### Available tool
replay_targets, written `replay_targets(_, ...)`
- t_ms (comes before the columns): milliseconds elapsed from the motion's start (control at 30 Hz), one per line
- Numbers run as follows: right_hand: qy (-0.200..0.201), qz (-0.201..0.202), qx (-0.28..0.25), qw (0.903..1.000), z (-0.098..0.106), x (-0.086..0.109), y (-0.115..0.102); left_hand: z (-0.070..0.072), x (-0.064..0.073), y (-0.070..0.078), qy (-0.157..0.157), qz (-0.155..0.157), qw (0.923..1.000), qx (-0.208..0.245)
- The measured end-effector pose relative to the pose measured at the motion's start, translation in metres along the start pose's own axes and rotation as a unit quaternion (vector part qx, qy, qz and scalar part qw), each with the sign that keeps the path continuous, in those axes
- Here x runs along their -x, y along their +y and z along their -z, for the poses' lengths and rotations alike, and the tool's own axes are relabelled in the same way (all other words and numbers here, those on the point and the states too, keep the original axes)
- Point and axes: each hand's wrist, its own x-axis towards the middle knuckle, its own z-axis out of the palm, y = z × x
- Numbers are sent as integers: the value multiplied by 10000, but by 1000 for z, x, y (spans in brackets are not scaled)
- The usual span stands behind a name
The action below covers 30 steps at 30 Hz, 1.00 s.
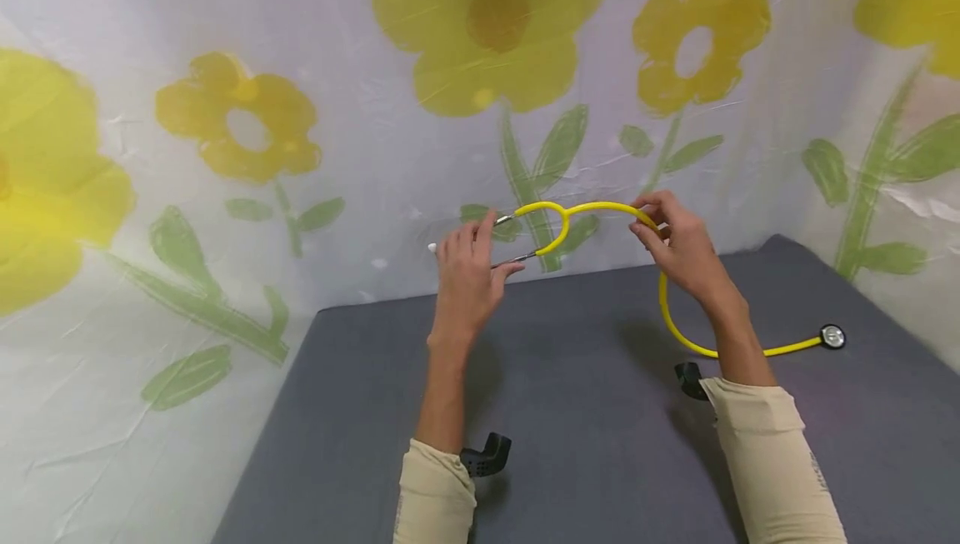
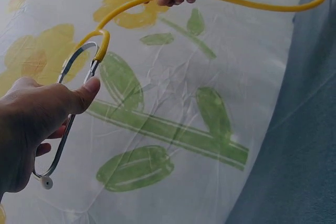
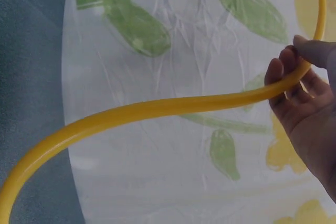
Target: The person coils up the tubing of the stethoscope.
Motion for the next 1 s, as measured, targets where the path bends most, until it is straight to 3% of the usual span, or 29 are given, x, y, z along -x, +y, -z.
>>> replay_targets(300, 182, -47, -329, 9993, -3, -8, 4, 2, -8, -7, 236, 48, 9996, 112)
replay_targets(500, -229, -463, -519, 9973, -11, -4, 6, 1, -1, -7, 464, 6, 9989, 119)
replay_targets(700, -595, -757, -472, 9942, -6, -2, 5, 2, -1, -5, 343, 220, 9986, 339)
replay_targets(867, -475, -741, -543, 9946, 0, -3, 4, 2, -4, -3, 160, 421, 9978, 495)
replay_targets(1000, -281, -625, -300, 9972, 0, -5, 4, 4, -8, -2, 201, 408, 9979, 461)
